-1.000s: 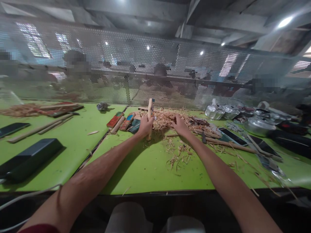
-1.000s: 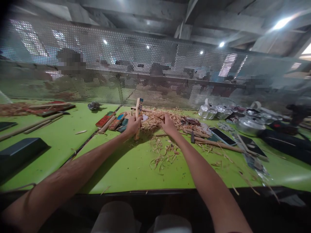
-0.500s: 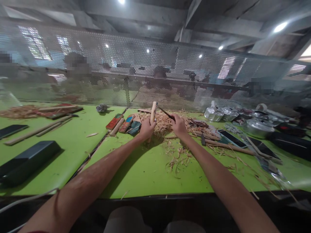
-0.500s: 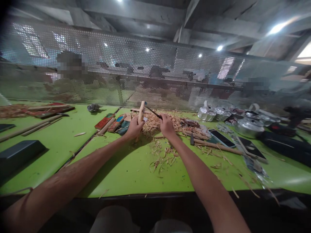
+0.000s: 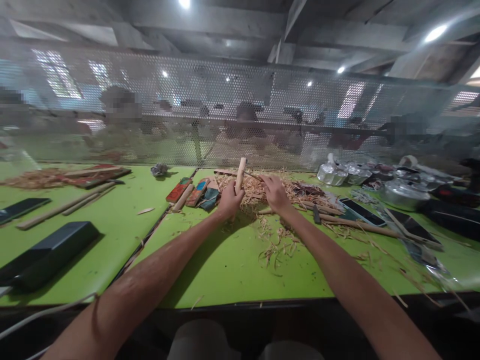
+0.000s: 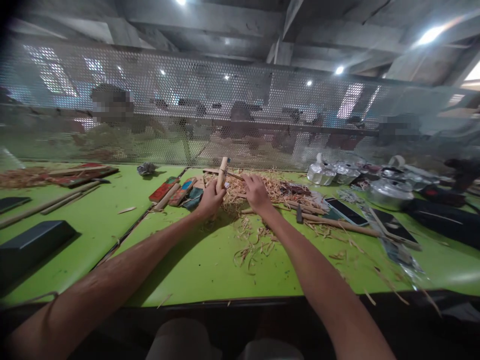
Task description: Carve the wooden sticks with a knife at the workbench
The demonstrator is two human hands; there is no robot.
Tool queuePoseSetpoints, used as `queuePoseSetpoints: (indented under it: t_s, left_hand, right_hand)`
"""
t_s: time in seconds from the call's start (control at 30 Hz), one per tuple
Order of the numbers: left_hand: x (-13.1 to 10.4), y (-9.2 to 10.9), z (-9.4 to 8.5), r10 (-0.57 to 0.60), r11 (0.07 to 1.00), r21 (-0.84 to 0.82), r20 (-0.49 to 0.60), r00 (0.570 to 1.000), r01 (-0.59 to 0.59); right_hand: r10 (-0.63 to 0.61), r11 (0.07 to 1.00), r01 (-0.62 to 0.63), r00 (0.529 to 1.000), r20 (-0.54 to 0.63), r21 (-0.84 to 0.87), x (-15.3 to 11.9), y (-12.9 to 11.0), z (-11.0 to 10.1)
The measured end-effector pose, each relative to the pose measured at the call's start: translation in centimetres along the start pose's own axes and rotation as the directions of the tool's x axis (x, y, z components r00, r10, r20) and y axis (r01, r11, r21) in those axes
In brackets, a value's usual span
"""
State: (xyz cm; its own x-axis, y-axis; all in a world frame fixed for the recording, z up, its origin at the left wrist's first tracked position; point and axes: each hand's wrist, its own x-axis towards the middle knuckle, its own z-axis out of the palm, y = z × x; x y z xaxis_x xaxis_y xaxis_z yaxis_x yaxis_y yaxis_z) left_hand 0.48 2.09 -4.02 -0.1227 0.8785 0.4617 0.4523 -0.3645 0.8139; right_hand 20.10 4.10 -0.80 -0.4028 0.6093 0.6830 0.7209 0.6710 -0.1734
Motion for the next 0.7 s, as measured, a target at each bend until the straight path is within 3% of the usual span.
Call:
queuePoseSetpoints:
  t_s: [0.27,0.47,0.57,0.7]
  left_hand:
    - [0.0,0.2,0.1,0.05,0.991,0.124,0.02,0.999,-0.052]
    - [-0.1,0.4,0.4,0.008,0.995,0.096,0.055,0.998,-0.013]
    - [-0.2,0.2,0.6,-0.014,0.998,0.054,0.061,0.998,0.011]
    - [-0.4,0.3,0.5,-0.055,0.997,-0.047,0.088,0.995,0.06]
  right_hand:
    - [0.021,0.983,-0.008,0.997,0.068,-0.185,-0.3,-1.3,-1.0]
    - [0.068,0.968,-0.02,0.98,0.187,-0.249,-0.6,-2.4,-1.4]
    - [0.112,0.962,-0.056,0.973,0.199,-0.268,-0.6,-2.3,-1.5]
    - [0.084,0.974,-0.038,0.977,0.196,-0.224,-0.6,-1.7,-1.2]
